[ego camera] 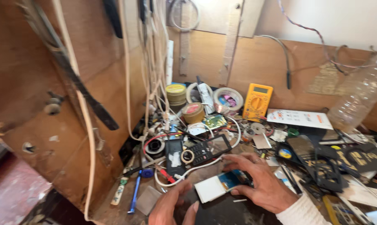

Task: The person handles a small white rectangular electronic component on a cluttered workbench, repeatedly peeling and reapplying a white backing sheet and a small circular piece. They turn the component over and press the pieces into place while working among wires, tools, and other electronic parts.

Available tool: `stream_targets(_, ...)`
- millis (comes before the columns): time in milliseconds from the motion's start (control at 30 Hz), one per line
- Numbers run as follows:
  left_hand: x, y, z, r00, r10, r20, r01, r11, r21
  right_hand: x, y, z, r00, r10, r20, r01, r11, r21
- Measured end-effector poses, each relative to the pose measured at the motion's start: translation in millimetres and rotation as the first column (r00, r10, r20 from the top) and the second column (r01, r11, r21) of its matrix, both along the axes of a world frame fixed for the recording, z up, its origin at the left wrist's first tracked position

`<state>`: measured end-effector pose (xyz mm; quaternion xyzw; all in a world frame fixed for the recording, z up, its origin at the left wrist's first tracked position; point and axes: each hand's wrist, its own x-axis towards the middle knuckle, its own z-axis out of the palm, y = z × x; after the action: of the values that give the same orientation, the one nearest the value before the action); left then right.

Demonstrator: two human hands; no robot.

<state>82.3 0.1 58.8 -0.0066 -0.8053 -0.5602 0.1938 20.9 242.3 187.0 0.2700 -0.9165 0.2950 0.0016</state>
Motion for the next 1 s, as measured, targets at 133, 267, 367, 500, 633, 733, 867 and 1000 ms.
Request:
stream_targets(133,-11,12,30,0.988,-0.129,-0.084,0.113,0.978,-0.173,10,22,-3,0.997,-0.078,-0.026,0.07,0.971,-0.227)
stream_targets(267,-22,11,34,0.958,-0.274,-0.083,0.242,0.93,-0.275,22,60,2,0.947,-0.303,-0.107,0.264,0.923,-0.279)
stream_targets(367,-27,13,28,0.961,-0.276,-0.018,0.261,0.924,-0.279,33,81,2,0.902,-0.431,-0.031,0.401,0.86,-0.315)
stream_targets(500,-32,16,20,0.971,-0.24,-0.009,0.231,0.941,-0.246,40,100,1,0.836,-0.539,0.103,0.534,0.756,-0.379)
stream_targets(633,-38,17,11,0.971,-0.232,-0.047,0.213,0.942,-0.259,43,114,-6,0.858,-0.509,0.068,0.485,0.758,-0.436)
stream_targets(733,-39,17,2,0.976,-0.213,-0.045,0.197,0.952,-0.235,40,120,-14,0.839,-0.533,0.109,0.521,0.731,-0.44)
stream_targets(867,-38,19,-10,0.982,-0.18,-0.059,0.165,0.967,-0.194,41,125,-24,0.816,-0.56,0.145,0.559,0.701,-0.443)
stream_targets(1000,-36,14,-10,0.941,-0.214,-0.261,0.134,0.947,-0.292,40,121,-31,0.845,-0.532,0.065,0.494,0.726,-0.478)
